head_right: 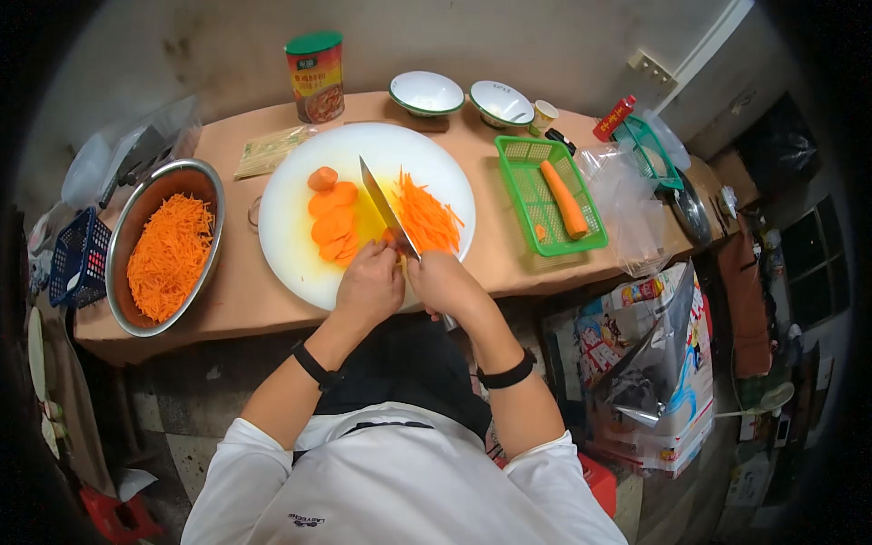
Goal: Slicing a carrot into rounds and julienning them on a cutting board using a cleaver.
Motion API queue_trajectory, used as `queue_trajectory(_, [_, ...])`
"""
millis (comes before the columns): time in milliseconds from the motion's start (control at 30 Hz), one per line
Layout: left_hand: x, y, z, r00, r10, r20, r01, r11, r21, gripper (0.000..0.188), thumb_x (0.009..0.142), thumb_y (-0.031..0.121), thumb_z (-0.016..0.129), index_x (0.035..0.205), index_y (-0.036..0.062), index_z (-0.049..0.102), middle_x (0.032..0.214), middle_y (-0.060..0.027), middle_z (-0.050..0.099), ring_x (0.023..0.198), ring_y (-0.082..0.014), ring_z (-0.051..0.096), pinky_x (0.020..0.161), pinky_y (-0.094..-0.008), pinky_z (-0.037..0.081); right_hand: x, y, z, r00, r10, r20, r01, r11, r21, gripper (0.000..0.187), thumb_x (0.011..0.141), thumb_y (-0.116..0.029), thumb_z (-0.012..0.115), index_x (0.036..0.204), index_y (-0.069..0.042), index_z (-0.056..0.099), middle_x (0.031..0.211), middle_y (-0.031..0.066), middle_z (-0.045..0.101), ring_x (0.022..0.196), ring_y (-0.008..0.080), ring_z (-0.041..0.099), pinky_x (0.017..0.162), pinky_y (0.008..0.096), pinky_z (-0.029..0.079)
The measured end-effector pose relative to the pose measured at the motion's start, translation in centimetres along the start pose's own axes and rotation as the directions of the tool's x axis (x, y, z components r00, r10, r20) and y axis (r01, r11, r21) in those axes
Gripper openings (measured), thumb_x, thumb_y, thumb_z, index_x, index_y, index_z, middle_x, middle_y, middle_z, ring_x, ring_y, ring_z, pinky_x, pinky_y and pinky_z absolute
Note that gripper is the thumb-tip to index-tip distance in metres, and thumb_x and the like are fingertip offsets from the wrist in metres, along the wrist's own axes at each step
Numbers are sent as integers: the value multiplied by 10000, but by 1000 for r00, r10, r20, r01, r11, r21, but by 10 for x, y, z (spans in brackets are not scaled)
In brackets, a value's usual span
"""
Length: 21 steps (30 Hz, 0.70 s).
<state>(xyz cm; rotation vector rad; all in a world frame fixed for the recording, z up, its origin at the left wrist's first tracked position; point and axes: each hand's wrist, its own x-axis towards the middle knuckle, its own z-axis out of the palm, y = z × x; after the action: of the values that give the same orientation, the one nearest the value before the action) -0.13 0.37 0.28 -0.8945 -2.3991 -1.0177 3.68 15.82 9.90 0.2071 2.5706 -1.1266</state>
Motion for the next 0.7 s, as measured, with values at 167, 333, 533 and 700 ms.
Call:
queue_trajectory(167, [1,-3,3,1000,-7,-22,8,999,43,328,854,56,677,1136,-111,678,1132,-294,722,1140,-427,674,1033,-461,547,17,-3,-4,998,62,8,-63,997,45,514,1080,-242,505,757,144,608,562,204,599,424,287,617,447,423,537])
queue_trajectory(333, [2,-4,0,1000,8,19,-9,999,44,347,851,54,684,1158,-106,676,1137,-292,721,1136,-429,673,1033,-467,545,15,-1,5,1000,20,-8,-20,1000,17,528,1086,-246,499,743,145,593,538,162,571,423,260,599,432,420,529])
queue_trajectory(533, [-1,4,-11,998,-6,65,7,1000,-20,263,833,45,691,1062,-85,674,1136,-283,722,1142,-410,656,1042,-440,528,-2,-1,2,998,55,19,-57,993,107,543,1084,-249,499,709,130,602,526,169,576,417,266,596,436,423,525])
queue_trajectory(700, [0,-2,-3,995,85,-51,-84,996,15,357,820,40,722,1143,-104,672,1137,-293,717,1081,-422,672,995,-465,546,-5,-1,4,999,49,-11,-48,995,88,548,1080,-246,496,692,127,600,506,170,577,416,267,604,452,415,536])
